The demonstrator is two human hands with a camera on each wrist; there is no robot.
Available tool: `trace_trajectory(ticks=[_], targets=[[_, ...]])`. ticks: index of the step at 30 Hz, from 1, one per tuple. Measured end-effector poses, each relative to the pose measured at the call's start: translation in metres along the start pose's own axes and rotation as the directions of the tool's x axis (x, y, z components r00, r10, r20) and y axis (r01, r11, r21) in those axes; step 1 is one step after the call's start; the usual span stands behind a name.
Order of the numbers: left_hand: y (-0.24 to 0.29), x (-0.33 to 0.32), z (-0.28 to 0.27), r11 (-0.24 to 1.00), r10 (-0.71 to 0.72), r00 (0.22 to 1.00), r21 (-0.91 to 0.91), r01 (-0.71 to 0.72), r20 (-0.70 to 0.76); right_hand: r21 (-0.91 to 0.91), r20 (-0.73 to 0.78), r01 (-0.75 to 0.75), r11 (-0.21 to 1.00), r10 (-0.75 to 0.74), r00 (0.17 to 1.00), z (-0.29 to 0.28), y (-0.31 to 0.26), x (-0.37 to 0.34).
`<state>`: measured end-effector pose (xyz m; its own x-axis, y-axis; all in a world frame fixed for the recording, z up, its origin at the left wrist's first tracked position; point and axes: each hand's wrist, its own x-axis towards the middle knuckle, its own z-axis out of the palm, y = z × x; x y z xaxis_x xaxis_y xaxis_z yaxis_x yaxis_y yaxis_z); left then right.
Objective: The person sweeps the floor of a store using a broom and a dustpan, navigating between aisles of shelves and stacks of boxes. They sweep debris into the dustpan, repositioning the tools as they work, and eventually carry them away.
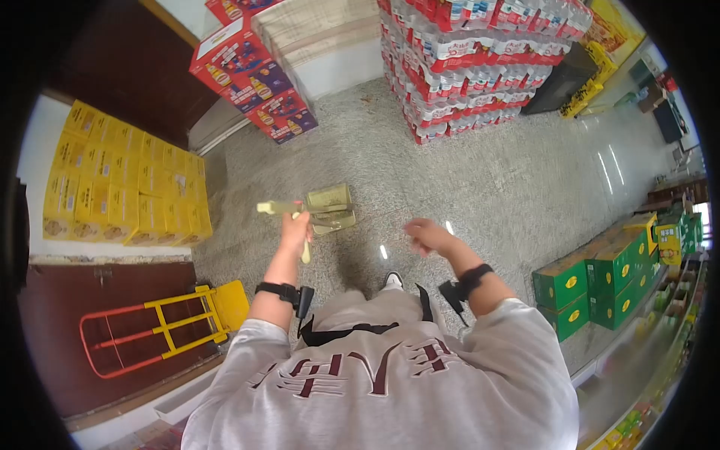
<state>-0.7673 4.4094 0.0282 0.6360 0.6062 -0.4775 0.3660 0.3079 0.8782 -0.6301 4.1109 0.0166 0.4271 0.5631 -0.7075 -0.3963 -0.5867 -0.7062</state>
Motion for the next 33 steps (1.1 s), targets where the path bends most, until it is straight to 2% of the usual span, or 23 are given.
trace_trajectory(ticks=[4,8,13,15,17,22,25,29,31,33], targets=[[0.037,0.063,0.014,1.0,-0.014,0.999,0.028,0.013,0.04,0.149,-0.161,-0.111,0.983,0.135,0.978,-0.042,0.043,-0.023],[0.071,0.139,0.028,0.998,0.017,0.997,0.059,-0.021,0.079,0.31,-0.353,-0.175,0.935,0.284,0.892,-0.039,0.072,-0.032],[0.12,0.247,0.053,1.0,-0.018,0.983,0.006,0.017,0.181,0.506,-0.411,-0.26,0.822,0.495,0.765,-0.017,0.1,-0.02],[0.137,0.296,0.063,0.998,0.058,0.974,-0.015,-0.056,0.218,0.585,-0.416,-0.302,0.753,0.598,0.685,-0.001,0.105,-0.015],[0.164,0.336,0.078,0.999,0.047,0.965,-0.005,-0.047,0.257,0.648,-0.387,-0.347,0.678,0.685,0.617,0.012,0.105,-0.014],[0.219,0.445,0.111,0.997,0.006,0.946,0.077,-0.033,0.324,0.729,-0.363,-0.374,0.573,0.787,0.498,0.039,0.045,-0.003],[0.243,0.497,0.131,0.995,0.021,0.954,0.091,-0.051,0.299,0.733,-0.403,-0.321,0.6,0.763,0.505,0.043,0.018,0.013],[0.265,0.555,0.152,0.994,-0.032,0.969,0.113,0.005,0.245,0.718,-0.384,-0.346,0.604,0.759,0.527,0.043,-0.036,0.037],[0.271,0.577,0.16,0.99,-0.04,0.974,0.141,0.008,0.225,0.636,-0.455,-0.338,0.694,0.691,0.561,0.044,-0.05,0.044],[0.273,0.598,0.167,0.996,-0.04,0.986,0.087,0.026,0.16,0.645,-0.455,-0.333,0.688,0.695,0.557,0.046,-0.063,0.045]])
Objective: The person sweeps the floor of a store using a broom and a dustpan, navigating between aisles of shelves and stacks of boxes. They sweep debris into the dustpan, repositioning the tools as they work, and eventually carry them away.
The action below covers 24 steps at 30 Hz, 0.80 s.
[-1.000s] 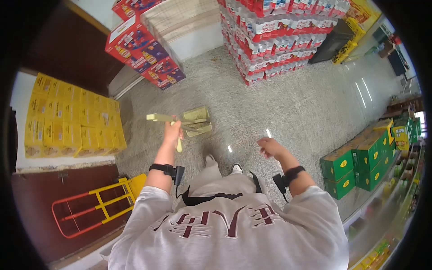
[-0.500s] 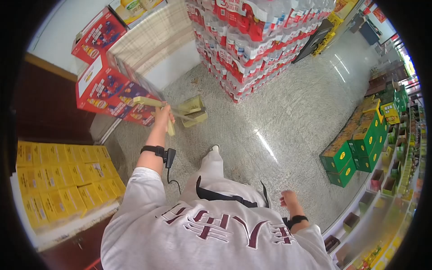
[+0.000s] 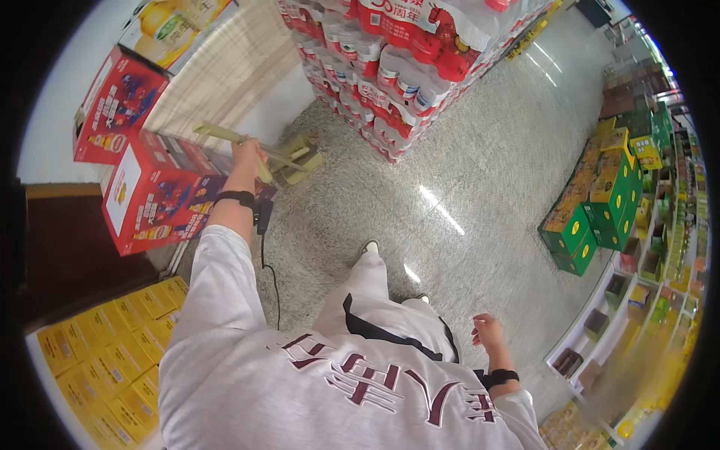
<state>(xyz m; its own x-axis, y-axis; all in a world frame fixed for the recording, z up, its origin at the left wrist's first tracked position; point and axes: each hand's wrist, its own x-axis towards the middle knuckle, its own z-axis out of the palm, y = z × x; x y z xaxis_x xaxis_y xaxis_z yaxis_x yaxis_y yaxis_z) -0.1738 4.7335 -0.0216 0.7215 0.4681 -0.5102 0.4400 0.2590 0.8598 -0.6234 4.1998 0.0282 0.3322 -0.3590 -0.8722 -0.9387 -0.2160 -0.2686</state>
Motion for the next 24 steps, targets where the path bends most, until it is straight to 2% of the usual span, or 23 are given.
trace_trajectory(ticks=[4,5,6,8,9,11,14,16,21,23,24], targets=[[-0.006,0.042,0.001,0.996,0.029,0.999,-0.087,-0.025,0.043,0.029,-0.05,-0.034,0.999,0.035,0.998,0.003,0.004,-0.019],[-0.009,0.051,0.002,0.994,0.083,0.996,-0.08,-0.08,0.039,0.038,-0.061,-0.05,0.998,0.052,0.997,0.002,0.011,-0.022],[-0.011,0.058,0.004,0.995,0.072,0.996,-0.076,-0.068,0.055,0.032,-0.061,-0.098,0.995,0.1,0.993,0.0,0.018,-0.024],[-0.013,0.07,0.008,0.995,0.098,0.995,-0.008,-0.098,-0.03,0.039,-0.064,-0.158,0.987,0.16,0.985,-0.002,0.031,-0.029],[-0.016,0.075,0.009,0.996,0.092,0.996,0.0,-0.092,-0.016,0.037,-0.069,-0.199,0.979,0.201,0.977,-0.002,0.036,-0.033],[-0.023,0.086,0.01,0.992,0.082,0.994,-0.091,-0.087,-0.066,0.049,-0.073,-0.248,0.968,0.251,0.965,-0.001,0.039,-0.038],[-0.043,0.123,0.007,0.987,0.099,0.993,-0.121,-0.106,-0.062,0.09,-0.081,-0.3,0.95,0.307,0.948,0.002,0.046,-0.046],[-0.046,0.131,0.005,0.992,0.076,0.996,-0.095,-0.08,-0.039,0.118,-0.103,-0.253,0.96,0.266,0.959,0.004,0.052,-0.05],[-0.046,0.149,-0.007,0.999,0.049,0.999,0.001,-0.049,-0.004,0.165,-0.11,-0.252,0.953,0.272,0.956,0.006,0.05,-0.057],[-0.054,0.161,-0.016,0.984,-0.034,0.999,0.178,0.031,0.015,0.192,-0.126,-0.244,0.951,0.27,0.955,0.008,0.051,-0.061],[-0.068,0.196,-0.035,0.961,-0.071,0.993,0.273,0.044,0.09,0.206,-0.114,-0.248,0.947,0.275,0.955,0.01,0.05,-0.061]])
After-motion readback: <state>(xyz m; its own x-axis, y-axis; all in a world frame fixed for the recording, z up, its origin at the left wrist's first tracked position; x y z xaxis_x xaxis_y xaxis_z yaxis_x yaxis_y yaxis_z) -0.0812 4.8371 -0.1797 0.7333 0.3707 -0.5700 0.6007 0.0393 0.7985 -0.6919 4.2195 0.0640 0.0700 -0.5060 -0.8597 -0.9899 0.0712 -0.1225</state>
